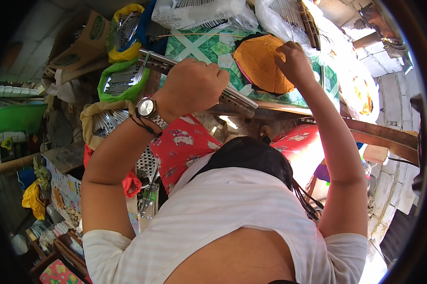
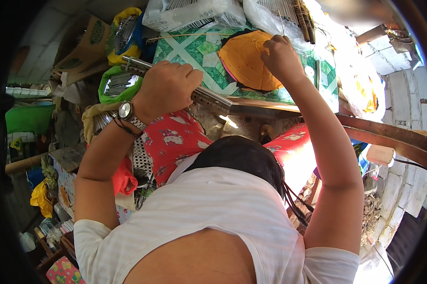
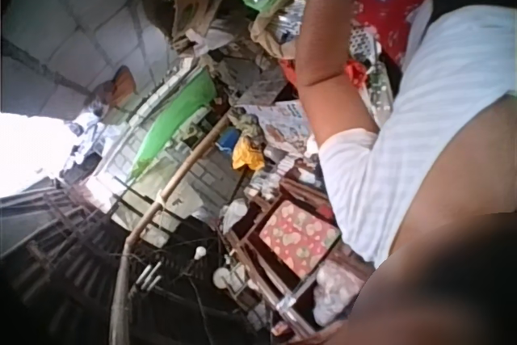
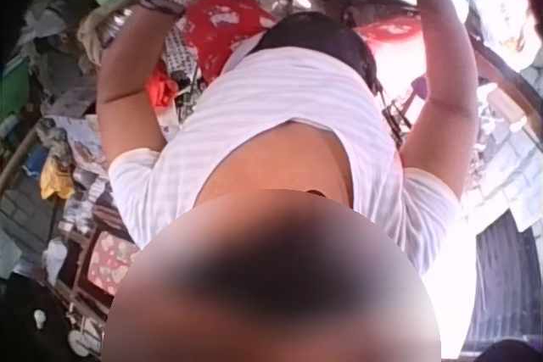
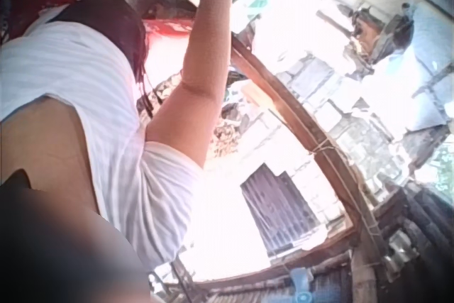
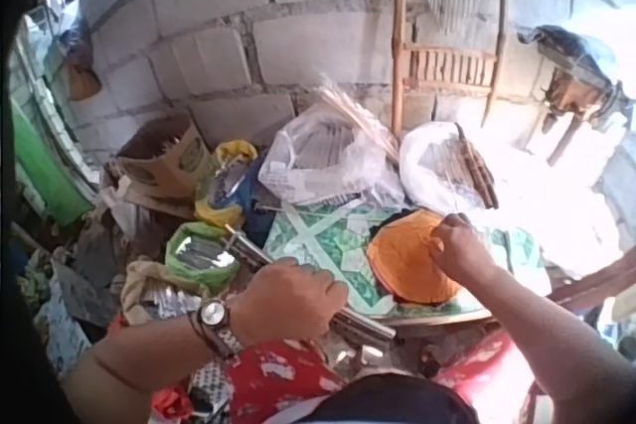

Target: The person gathers metal rods from nearby bags and arranges them on a low table. They measure the rods with a ruler, then wrap a rubber band around the bundle to secure them. The person repeats this process with additional rods, creating multiple bundles.

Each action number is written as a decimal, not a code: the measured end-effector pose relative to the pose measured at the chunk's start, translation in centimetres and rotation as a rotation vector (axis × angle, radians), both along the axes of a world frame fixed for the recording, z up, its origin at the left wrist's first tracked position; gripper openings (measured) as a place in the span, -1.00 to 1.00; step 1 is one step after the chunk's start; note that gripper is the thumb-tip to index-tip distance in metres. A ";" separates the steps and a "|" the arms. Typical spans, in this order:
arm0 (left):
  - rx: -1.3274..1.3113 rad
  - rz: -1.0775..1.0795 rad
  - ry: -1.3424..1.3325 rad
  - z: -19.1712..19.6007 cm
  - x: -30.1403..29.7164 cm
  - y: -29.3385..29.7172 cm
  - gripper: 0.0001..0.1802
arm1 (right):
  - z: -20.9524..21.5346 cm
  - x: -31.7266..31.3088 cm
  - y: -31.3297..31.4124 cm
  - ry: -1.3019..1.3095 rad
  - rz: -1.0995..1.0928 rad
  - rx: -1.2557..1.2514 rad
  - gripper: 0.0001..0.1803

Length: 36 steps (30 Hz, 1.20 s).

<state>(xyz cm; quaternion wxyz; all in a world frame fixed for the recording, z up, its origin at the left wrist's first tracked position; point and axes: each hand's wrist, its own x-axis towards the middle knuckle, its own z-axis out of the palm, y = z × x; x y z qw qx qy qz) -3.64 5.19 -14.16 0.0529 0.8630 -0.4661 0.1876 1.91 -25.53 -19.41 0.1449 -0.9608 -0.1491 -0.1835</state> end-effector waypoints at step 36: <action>-0.585 0.449 0.225 0.4 1.7 -3.1 -0.69 | 6.3 -5.0 5.1 1.124 0.925 2.166 -0.42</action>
